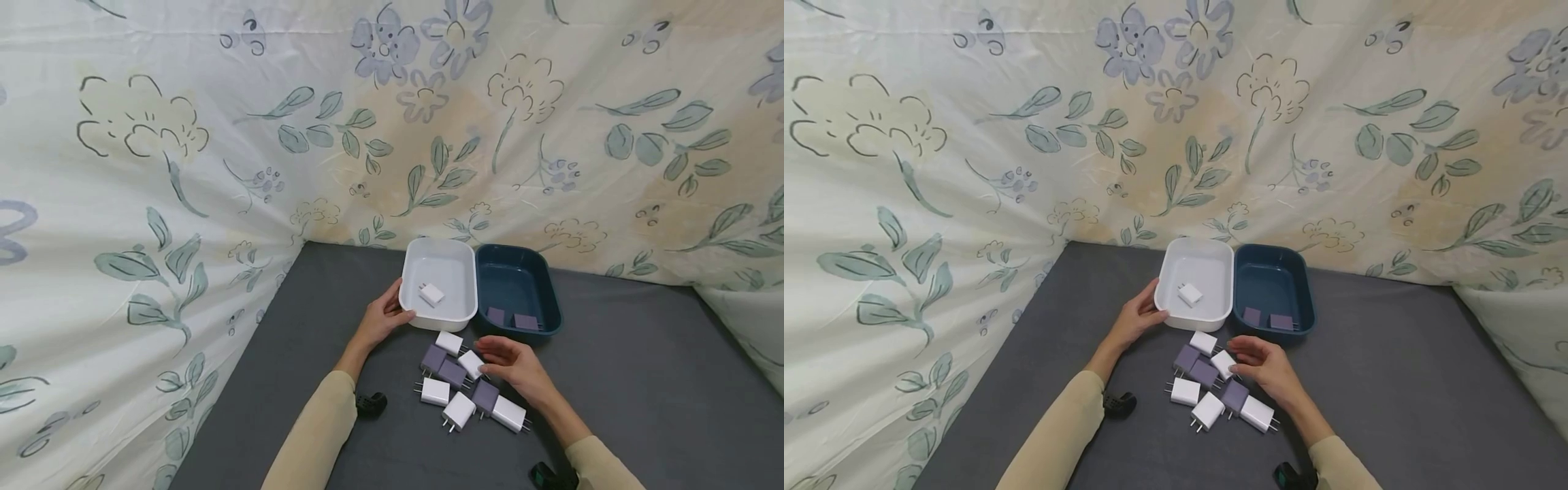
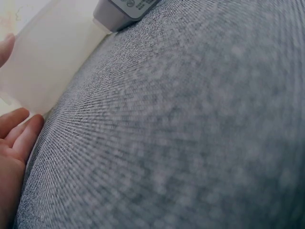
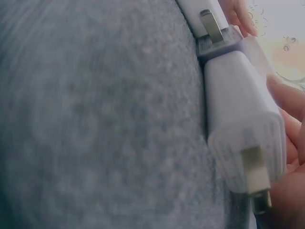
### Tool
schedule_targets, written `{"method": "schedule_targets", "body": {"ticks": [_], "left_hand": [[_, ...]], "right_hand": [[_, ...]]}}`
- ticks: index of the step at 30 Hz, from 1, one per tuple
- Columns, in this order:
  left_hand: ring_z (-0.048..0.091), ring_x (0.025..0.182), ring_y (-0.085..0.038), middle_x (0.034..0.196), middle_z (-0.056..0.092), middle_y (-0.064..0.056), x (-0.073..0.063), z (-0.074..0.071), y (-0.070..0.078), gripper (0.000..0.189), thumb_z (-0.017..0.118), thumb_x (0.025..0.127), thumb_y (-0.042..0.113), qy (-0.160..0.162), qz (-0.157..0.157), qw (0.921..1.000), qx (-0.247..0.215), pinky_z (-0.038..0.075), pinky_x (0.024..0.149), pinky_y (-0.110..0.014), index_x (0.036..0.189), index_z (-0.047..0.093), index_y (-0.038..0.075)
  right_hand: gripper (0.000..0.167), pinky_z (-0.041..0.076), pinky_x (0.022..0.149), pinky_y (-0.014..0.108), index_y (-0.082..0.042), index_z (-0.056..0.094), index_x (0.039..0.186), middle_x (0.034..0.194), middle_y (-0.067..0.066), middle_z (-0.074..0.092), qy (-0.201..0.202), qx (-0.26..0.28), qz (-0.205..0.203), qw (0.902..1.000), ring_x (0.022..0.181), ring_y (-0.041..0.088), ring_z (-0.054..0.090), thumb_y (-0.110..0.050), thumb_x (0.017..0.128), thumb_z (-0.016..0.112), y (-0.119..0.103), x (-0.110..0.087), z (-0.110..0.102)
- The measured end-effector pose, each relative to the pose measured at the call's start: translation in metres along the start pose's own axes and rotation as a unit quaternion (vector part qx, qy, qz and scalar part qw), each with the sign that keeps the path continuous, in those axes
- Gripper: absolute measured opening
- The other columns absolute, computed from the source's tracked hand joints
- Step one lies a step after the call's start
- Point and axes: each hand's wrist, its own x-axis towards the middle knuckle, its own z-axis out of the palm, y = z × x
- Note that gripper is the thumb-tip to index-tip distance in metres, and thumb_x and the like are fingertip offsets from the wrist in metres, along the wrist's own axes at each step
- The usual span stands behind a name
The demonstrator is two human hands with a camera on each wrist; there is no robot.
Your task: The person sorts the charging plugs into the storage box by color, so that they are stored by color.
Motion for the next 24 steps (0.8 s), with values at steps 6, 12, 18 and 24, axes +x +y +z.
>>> {"method": "schedule_targets", "body": {"ticks": [6,12,18,24], "left_hand": [[0.038,0.140,-0.041,0.154,0.032,-0.025,-0.0001,0.0005,-0.0014,0.084,0.071,0.089,0.012,0.000,0.007,1.0000,-0.001,0.041,0.109,-0.049,0.155,0.019,0.003],[0.038,0.139,-0.042,0.154,0.032,-0.025,0.0012,-0.0002,-0.0028,0.084,0.071,0.089,0.010,-0.002,0.013,0.9999,0.000,0.043,0.107,-0.047,0.155,0.019,0.003],[0.038,0.139,-0.042,0.154,0.032,-0.026,0.0015,0.0004,-0.0030,0.085,0.071,0.089,0.009,0.000,0.013,0.9999,-0.005,0.044,0.107,-0.047,0.155,0.019,0.003],[0.039,0.138,-0.044,0.153,0.033,-0.028,0.0011,0.0012,-0.0027,0.084,0.070,0.089,0.006,0.004,0.015,0.9998,-0.010,0.044,0.107,-0.048,0.155,0.020,0.002]], "right_hand": [[0.060,0.052,0.092,0.015,0.007,0.052,0.132,0.134,0.033,0.053,-0.019,-0.010,0.005,0.9998,0.111,0.003,0.064,-0.004,0.079,0.078,0.0051,0.0017,0.0030],[0.062,0.052,0.091,0.015,0.006,0.053,0.132,0.135,0.032,0.053,-0.023,-0.016,0.008,0.9996,0.111,0.001,0.063,-0.003,0.077,0.080,0.0052,0.0017,0.0046],[0.062,0.052,0.091,0.016,0.005,0.053,0.132,0.134,0.031,0.054,-0.035,-0.024,0.004,0.9991,0.112,0.002,0.062,-0.004,0.077,0.080,0.0039,0.0018,0.0043],[0.064,0.051,0.092,0.015,0.003,0.055,0.132,0.133,0.028,0.056,-0.037,-0.044,0.011,0.9983,0.115,0.014,0.062,-0.006,0.075,0.082,0.0028,0.0018,0.0040]]}}
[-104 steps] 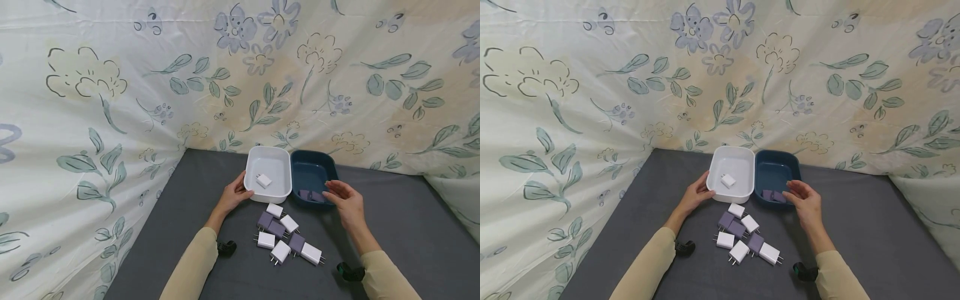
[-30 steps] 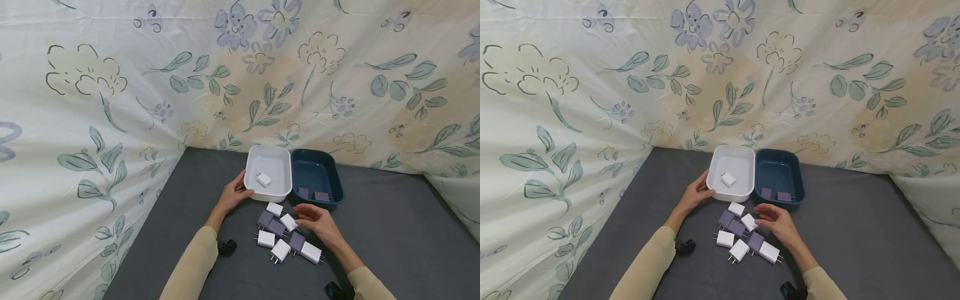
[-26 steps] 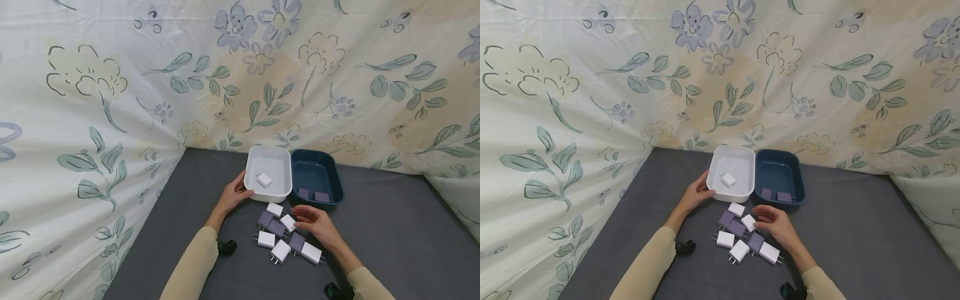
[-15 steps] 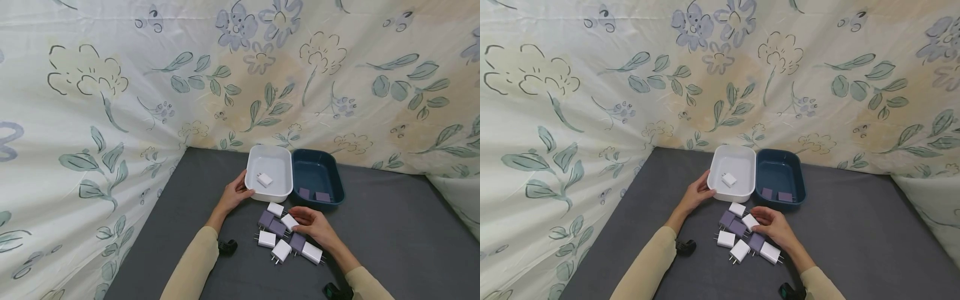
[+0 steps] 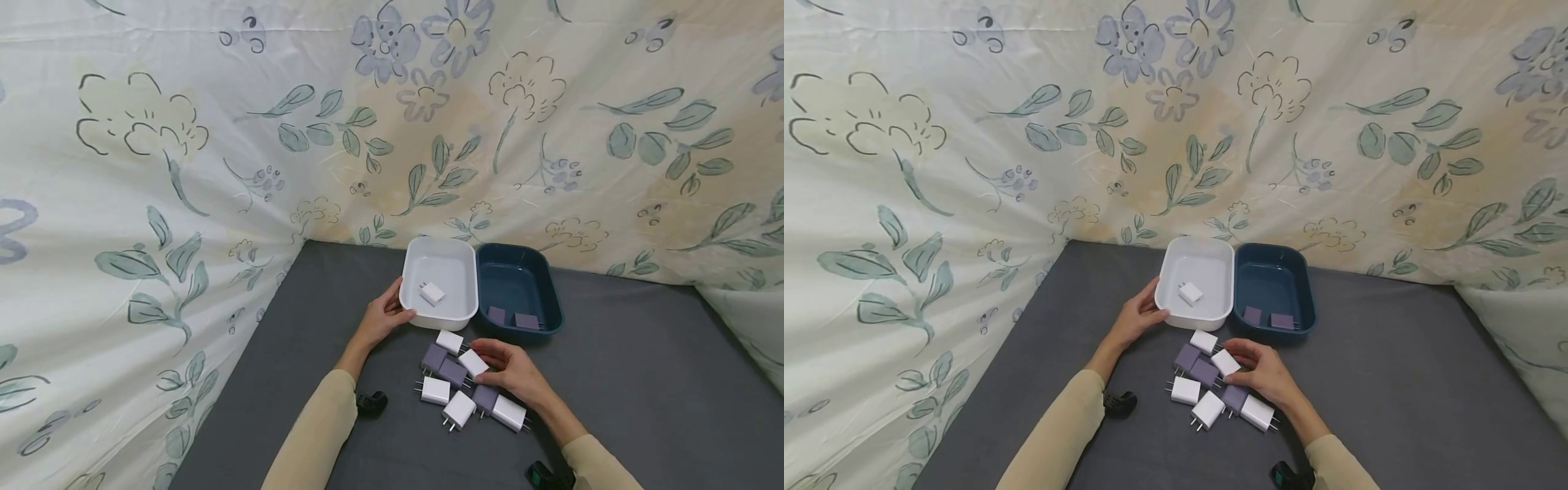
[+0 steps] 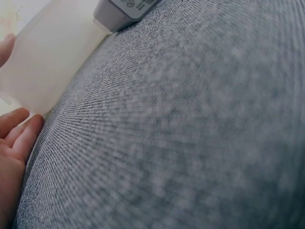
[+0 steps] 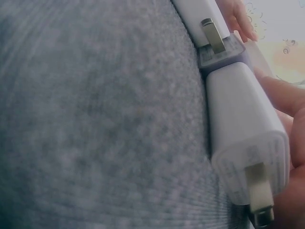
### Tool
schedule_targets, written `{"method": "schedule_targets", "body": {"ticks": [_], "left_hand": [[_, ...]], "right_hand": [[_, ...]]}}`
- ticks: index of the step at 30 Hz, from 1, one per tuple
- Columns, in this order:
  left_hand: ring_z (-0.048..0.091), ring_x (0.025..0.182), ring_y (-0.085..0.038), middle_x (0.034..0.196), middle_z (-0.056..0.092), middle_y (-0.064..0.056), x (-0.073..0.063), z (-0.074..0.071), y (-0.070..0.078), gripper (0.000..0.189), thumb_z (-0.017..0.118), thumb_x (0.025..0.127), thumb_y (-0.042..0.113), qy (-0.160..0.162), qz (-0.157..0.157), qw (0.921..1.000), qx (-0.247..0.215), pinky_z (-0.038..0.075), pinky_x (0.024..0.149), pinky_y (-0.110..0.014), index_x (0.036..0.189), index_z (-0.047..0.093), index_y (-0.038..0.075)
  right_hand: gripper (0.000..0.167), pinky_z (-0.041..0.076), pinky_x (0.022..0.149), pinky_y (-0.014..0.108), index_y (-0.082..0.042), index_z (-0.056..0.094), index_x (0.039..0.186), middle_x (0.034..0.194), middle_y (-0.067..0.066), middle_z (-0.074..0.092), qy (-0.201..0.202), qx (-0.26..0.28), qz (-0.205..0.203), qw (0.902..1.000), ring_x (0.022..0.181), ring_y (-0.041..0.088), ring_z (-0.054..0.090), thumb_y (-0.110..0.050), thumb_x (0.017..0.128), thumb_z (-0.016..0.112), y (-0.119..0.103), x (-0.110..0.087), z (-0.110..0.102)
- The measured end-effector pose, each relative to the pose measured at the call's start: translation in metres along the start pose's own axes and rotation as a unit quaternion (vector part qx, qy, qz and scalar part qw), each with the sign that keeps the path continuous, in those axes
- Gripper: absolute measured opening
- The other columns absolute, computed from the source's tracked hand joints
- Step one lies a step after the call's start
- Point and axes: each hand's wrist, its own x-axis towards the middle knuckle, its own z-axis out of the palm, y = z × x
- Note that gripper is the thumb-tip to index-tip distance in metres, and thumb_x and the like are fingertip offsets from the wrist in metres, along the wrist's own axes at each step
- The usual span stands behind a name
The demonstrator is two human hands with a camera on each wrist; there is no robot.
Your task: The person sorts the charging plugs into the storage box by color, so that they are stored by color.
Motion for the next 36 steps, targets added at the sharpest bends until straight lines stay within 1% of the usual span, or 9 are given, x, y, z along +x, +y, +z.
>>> {"method": "schedule_targets", "body": {"ticks": [5,9,13,18,22,28,33,36], "left_hand": [[0.039,0.139,-0.042,0.154,0.032,-0.027,-0.0006,0.0002,0.0021,0.084,0.071,0.089,0.010,-0.002,-0.005,1.0000,0.003,0.042,0.108,-0.051,0.155,0.020,0.003],[0.038,0.140,-0.042,0.155,0.031,-0.026,-0.0005,-0.0002,0.0028,0.084,0.071,0.089,0.010,-0.004,-0.007,1.0000,-0.002,0.039,0.109,-0.053,0.155,0.020,0.004],[0.037,0.140,-0.042,0.155,0.030,-0.027,-0.0007,-0.0003,0.0028,0.084,0.070,0.090,0.010,-0.006,-0.005,1.0000,-0.004,0.039,0.110,-0.053,0.156,0.019,0.004],[0.038,0.140,-0.042,0.155,0.031,-0.027,-0.0014,-0.0003,0.0036,0.084,0.070,0.090,0.010,-0.006,-0.005,1.0000,0.002,0.040,0.109,-0.051,0.156,0.019,0.003],[0.037,0.140,-0.041,0.155,0.031,-0.026,-0.0023,-0.0004,0.0044,0.084,0.070,0.090,0.010,-0.006,-0.008,0.9999,0.003,0.040,0.110,-0.051,0.156,0.019,0.004],[0.037,0.140,-0.041,0.155,0.031,-0.026,-0.0019,-0.0002,0.0041,0.084,0.070,0.090,0.010,-0.007,-0.012,0.9999,0.003,0.039,0.110,-0.052,0.156,0.019,0.004],[0.037,0.140,-0.041,0.155,0.031,-0.025,-0.0019,0.0000,0.0034,0.084,0.071,0.089,0.010,-0.004,-0.013,0.9999,0.001,0.039,0.110,-0.052,0.156,0.019,0.005],[0.038,0.140,-0.040,0.155,0.031,-0.024,-0.0019,-0.0001,0.0034,0.084,0.071,0.089,0.010,-0.004,-0.012,0.9999,0.001,0.040,0.110,-0.051,0.156,0.019,0.005]], "right_hand": [[0.063,0.052,0.090,0.017,0.001,0.055,0.132,0.133,0.026,0.057,0.002,-0.010,0.017,0.9998,0.118,0.029,0.061,-0.007,0.075,0.083,-0.0016,0.0005,0.0008],[0.062,0.053,0.089,0.018,-0.001,0.057,0.130,0.131,0.024,0.059,0.012,-0.027,0.028,0.9992,0.117,0.034,0.061,-0.009,0.075,0.083,-0.0040,0.0020,0.0025],[0.062,0.052,0.090,0.017,-0.001,0.058,0.129,0.130,0.022,0.060,0.019,-0.042,0.036,0.9983,0.116,0.032,0.061,-0.009,0.073,0.084,-0.0057,0.0025,0.0034],[0.062,0.052,0.089,0.017,-0.001,0.058,0.129,0.129,0.022,0.060,0.021,-0.042,0.040,0.9981,0.115,0.031,0.062,-0.008,0.073,0.084,-0.0067,0.0023,0.0041],[0.061,0.053,0.090,0.019,-0.002,0.060,0.128,0.128,0.021,0.061,0.026,-0.051,0.036,0.9977,0.114,0.030,0.063,-0.011,0.073,0.085,-0.0062,0.0019,0.0045],[0.057,0.055,0.091,0.026,-0.006,0.062,0.126,0.127,0.018,0.063,0.036,-0.074,0.028,0.9962,0.112,0.029,0.065,-0.015,0.075,0.085,-0.0042,0.0013,0.0039],[0.055,0.056,0.089,0.025,-0.005,0.062,0.125,0.126,0.019,0.063,0.048,-0.080,0.017,0.9955,0.111,0.029,0.066,-0.015,0.076,0.084,-0.0022,0.0007,0.0031],[0.055,0.056,0.088,0.023,-0.005,0.062,0.125,0.125,0.020,0.064,0.060,-0.078,0.013,0.9951,0.111,0.027,0.066,-0.016,0.076,0.084,-0.0007,0.0010,0.0029]]}}
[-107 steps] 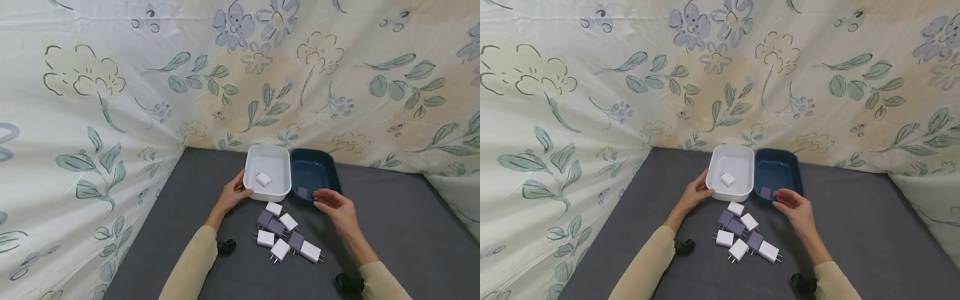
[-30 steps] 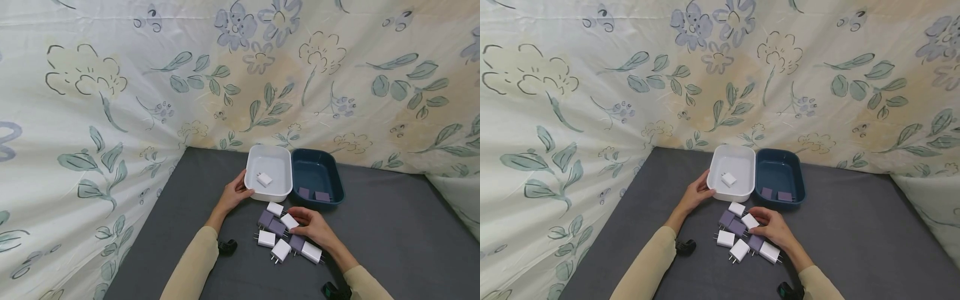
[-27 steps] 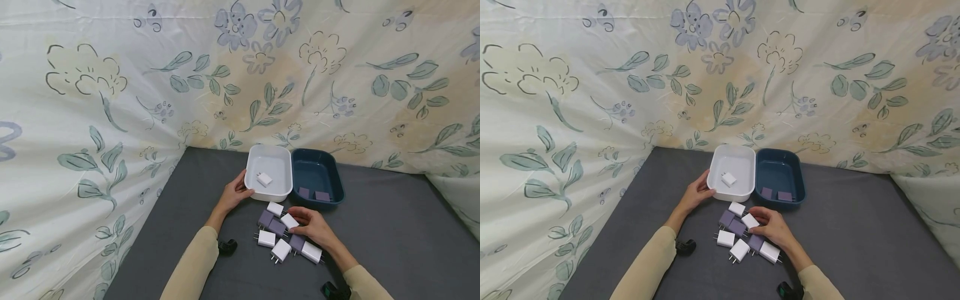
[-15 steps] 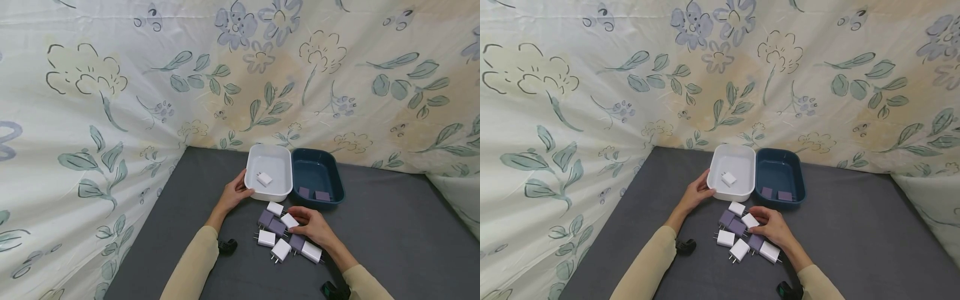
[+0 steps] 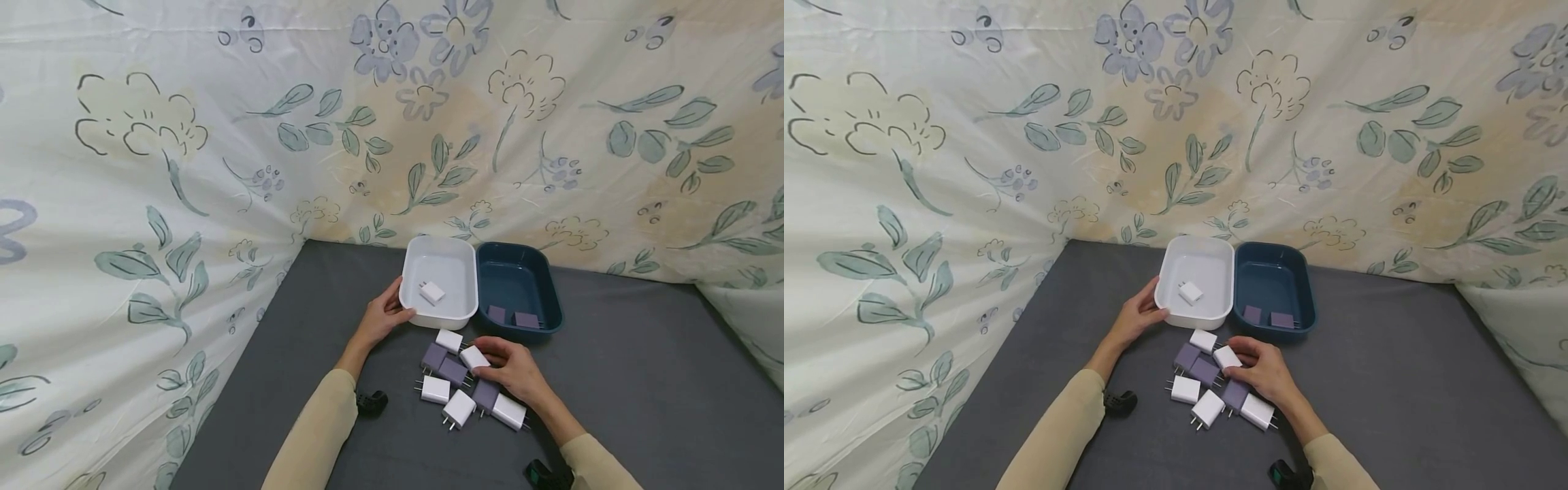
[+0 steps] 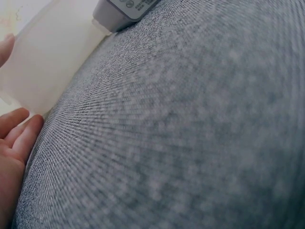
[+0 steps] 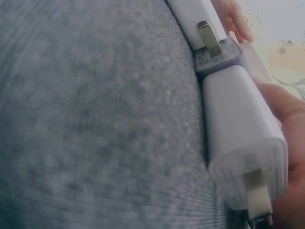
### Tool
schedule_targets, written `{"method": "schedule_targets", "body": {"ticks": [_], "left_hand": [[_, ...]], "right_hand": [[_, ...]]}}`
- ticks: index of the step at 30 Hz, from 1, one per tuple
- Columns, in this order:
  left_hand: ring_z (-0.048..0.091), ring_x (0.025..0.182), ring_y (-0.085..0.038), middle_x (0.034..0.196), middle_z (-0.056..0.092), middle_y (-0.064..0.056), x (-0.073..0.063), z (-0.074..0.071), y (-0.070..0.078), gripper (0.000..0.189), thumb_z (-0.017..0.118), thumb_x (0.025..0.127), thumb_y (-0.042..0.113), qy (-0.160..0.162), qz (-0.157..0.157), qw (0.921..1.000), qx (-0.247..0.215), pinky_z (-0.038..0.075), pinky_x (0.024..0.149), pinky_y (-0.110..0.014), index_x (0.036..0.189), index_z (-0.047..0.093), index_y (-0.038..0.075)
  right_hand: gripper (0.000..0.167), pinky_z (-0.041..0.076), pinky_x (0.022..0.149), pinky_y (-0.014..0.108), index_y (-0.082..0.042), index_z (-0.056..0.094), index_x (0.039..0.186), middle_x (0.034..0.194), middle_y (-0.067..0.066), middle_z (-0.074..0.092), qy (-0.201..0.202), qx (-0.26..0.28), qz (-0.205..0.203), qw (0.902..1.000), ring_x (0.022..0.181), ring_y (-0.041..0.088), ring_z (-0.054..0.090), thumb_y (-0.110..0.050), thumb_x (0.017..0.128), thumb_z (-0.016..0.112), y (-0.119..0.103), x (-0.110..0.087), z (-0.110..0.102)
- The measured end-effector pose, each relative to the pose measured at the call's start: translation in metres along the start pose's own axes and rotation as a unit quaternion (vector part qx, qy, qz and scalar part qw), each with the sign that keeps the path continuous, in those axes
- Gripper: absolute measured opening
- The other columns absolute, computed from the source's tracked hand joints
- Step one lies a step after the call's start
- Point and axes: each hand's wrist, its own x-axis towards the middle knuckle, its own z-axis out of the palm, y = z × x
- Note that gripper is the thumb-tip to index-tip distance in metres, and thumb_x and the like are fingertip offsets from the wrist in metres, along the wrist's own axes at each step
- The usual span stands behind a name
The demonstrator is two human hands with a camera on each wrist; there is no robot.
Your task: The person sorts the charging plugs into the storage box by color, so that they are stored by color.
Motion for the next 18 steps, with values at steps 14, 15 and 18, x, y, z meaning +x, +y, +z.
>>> {"method": "schedule_targets", "body": {"ticks": [14,15,18], "left_hand": [[0.036,0.140,-0.043,0.155,0.030,-0.027,0.0004,-0.0004,-0.0012,0.084,0.070,0.089,0.008,0.000,0.010,0.9999,-0.008,0.039,0.109,-0.055,0.155,0.018,0.002],[0.036,0.140,-0.044,0.155,0.030,-0.027,0.0004,-0.0004,-0.0013,0.084,0.070,0.089,0.008,0.000,0.010,0.9999,-0.009,0.039,0.109,-0.055,0.155,0.019,0.002],[0.037,0.140,-0.044,0.154,0.031,-0.027,0.0007,-0.0005,-0.0011,0.084,0.071,0.089,0.008,0.001,0.010,0.9999,-0.008,0.039,0.109,-0.054,0.155,0.019,0.002]], "right_hand": [[0.056,0.054,0.084,0.015,-0.001,0.060,0.128,0.130,0.024,0.061,0.004,0.060,0.019,0.9980,0.105,0.002,0.065,-0.013,0.078,0.082,-0.0002,0.0007,-0.0017],[0.056,0.054,0.084,0.015,0.000,0.060,0.128,0.130,0.024,0.060,0.005,0.063,0.020,0.9978,0.105,0.001,0.064,-0.013,0.078,0.082,-0.0004,0.0008,-0.0017],[0.058,0.054,0.086,0.015,0.001,0.059,0.129,0.131,0.025,0.059,0.004,0.068,0.021,0.9974,0.105,-0.001,0.063,-0.013,0.078,0.082,-0.0018,0.0011,-0.0015]]}}
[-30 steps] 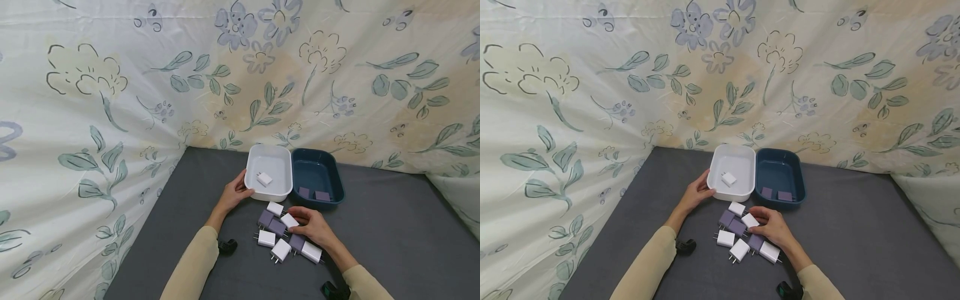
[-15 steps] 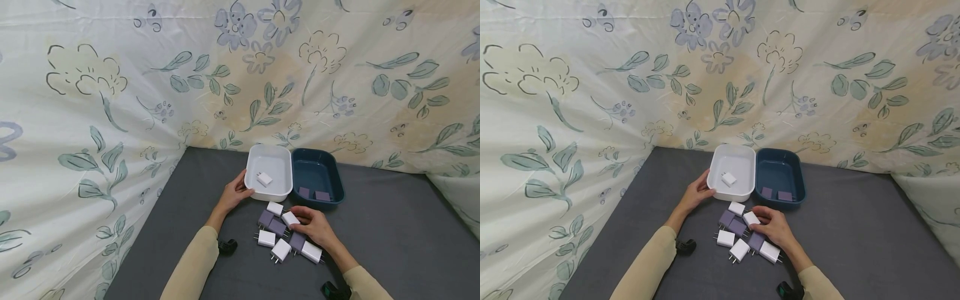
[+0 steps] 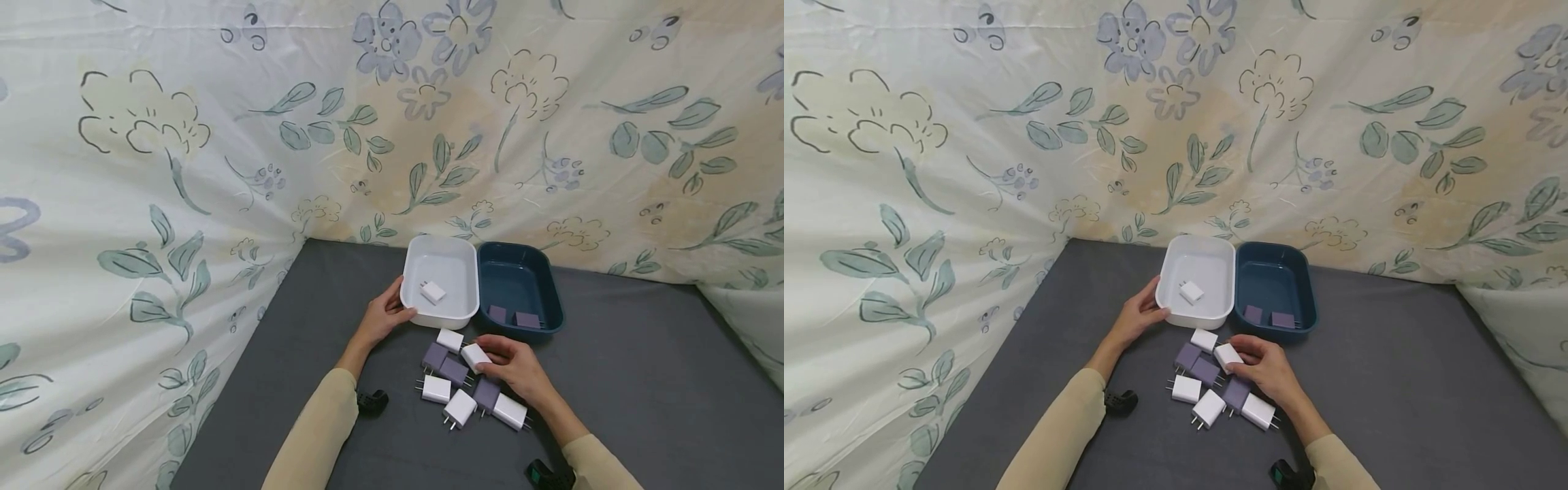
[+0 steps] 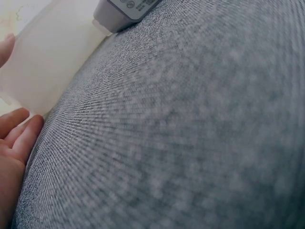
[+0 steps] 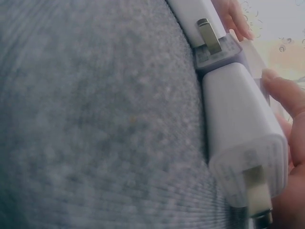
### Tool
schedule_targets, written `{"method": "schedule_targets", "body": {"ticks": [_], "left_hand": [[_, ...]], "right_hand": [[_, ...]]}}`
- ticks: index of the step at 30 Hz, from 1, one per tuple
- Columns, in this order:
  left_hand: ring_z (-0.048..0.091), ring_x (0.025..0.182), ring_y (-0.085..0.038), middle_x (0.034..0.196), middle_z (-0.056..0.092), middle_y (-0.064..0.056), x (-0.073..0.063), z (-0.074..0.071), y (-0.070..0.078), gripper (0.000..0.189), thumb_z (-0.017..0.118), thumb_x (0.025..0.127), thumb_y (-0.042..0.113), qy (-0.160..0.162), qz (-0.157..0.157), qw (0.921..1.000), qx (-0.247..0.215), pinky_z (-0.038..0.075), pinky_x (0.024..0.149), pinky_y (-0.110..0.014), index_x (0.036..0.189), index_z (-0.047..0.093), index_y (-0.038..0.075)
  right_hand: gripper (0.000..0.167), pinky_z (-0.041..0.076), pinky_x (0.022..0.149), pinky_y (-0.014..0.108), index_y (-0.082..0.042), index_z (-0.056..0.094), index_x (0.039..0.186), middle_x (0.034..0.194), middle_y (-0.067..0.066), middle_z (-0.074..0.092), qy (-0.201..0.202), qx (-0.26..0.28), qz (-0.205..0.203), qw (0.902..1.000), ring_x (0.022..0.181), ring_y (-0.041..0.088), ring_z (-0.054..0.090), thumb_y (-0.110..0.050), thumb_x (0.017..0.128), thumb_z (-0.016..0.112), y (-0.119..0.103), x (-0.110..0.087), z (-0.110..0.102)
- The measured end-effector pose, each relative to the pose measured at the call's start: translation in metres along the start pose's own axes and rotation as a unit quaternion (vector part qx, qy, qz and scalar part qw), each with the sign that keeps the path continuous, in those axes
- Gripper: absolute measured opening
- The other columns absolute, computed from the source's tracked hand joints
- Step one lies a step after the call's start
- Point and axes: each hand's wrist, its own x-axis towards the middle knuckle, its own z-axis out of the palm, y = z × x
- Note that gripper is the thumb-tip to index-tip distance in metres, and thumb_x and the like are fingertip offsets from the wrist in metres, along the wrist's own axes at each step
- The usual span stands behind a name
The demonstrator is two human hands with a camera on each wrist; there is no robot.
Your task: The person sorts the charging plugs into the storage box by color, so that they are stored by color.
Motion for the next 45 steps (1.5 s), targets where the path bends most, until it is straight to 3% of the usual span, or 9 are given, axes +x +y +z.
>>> {"method": "schedule_targets", "body": {"ticks": [19,22,27,30,36,39,42,45], "left_hand": [[0.038,0.140,-0.042,0.154,0.032,-0.025,0.000,0.001,0.001,0.084,0.071,0.089,0.008,0.004,-0.005,1.0000,0.007,0.041,0.109,-0.051,0.155,0.020,0.004],[0.038,0.139,-0.042,0.154,0.033,-0.025,0.000,0.001,0.000,0.084,0.071,0.088,0.007,0.007,-0.004,0.9999,0.007,0.042,0.108,-0.052,0.155,0.020,0.003],[0.038,0.139,-0.044,0.154,0.032,-0.026,0.000,0.001,0.001,0.084,0.070,0.089,0.006,0.005,0.001,1.0000,0.006,0.041,0.108,-0.054,0.155,0.019,0.000],[0.037,0.139,-0.044,0.154,0.031,-0.027,0.000,0.000,0.001,0.084,0.070,0.089,0.007,0.002,0.001,1.0000,0.006,0.040,0.108,-0.054,0.155,0.019,0.001],[0.037,0.140,-0.042,0.154,0.031,-0.027,0.001,0.000,0.001,0.084,0.071,0.089,0.010,-0.001,-0.001,0.9999,0.011,0.041,0.108,-0.052,0.155,0.019,0.003],[0.038,0.140,-0.041,0.154,0.032,-0.026,0.002,0.000,0.000,0.084,0.071,0.089,0.010,-0.001,-0.003,0.9999,0.010,0.041,0.109,-0.051,0.155,0.019,0.003],[0.038,0.140,-0.041,0.154,0.032,-0.026,0.001,0.000,-0.001,0.084,0.071,0.089,0.010,-0.001,0.000,0.9999,0.012,0.040,0.109,-0.052,0.155,0.019,0.003],[0.037,0.139,-0.043,0.154,0.031,-0.027,0.000,0.001,-0.001,0.084,0.070,0.089,0.009,-0.002,0.003,0.9999,0.013,0.040,0.108,-0.053,0.155,0.019,0.001]], "right_hand": [[0.056,0.054,0.084,0.014,0.007,0.057,0.129,0.130,0.029,0.058,0.010,0.036,-0.039,0.9986,0.101,0.000,0.066,-0.007,0.079,0.080,-0.017,0.005,0.000],[0.057,0.054,0.085,0.014,0.007,0.057,0.129,0.128,0.021,0.062,0.012,0.044,-0.045,0.9980,0.101,0.000,0.066,-0.006,0.078,0.080,-0.021,0.006,0.002],[0.056,0.055,0.084,0.016,0.010,0.055,0.128,0.117,-0.005,0.067,0.011,0.063,-0.055,0.9965,0.101,-0.001,0.066,-0.002,0.079,0.078,-0.027,0.009,0.003],[0.056,0.056,0.083,0.016,0.013,0.054,0.128,0.114,-0.011,0.067,0.012,0.072,-0.066,0.9951,0.100,-0.001,0.066,-0.001,0.080,0.077,-0.030,0.013,0.004],[0.055,0.056,0.084,0.016,0.012,0.053,0.129,0.114,-0.009,0.066,0.017,0.084,-0.069,0.9940,0.100,0.000,0.066,-0.001,0.081,0.077,-0.037,0.018,0.003],[0.055,0.055,0.085,0.015,0.011,0.054,0.129,0.121,0.005,0.066,0.023,0.077,-0.058,0.9951,0.100,-0.001,0.065,-0.002,0.081,0.077,-0.040,0.020,0.003],[0.054,0.055,0.086,0.015,0.008,0.055,0.129,0.123,0.011,0.064,0.032,0.067,-0.053,0.9958,0.100,0.000,0.065,-0.004,0.081,0.077,-0.043,0.022,0.004],[0.054,0.055,0.085,0.016,0.007,0.056,0.129,0.119,0.004,0.066,0.038,0.071,-0.051,0.9954,0.100,0.001,0.066,-0.005,0.081,0.078,-0.045,0.024,0.004]]}}
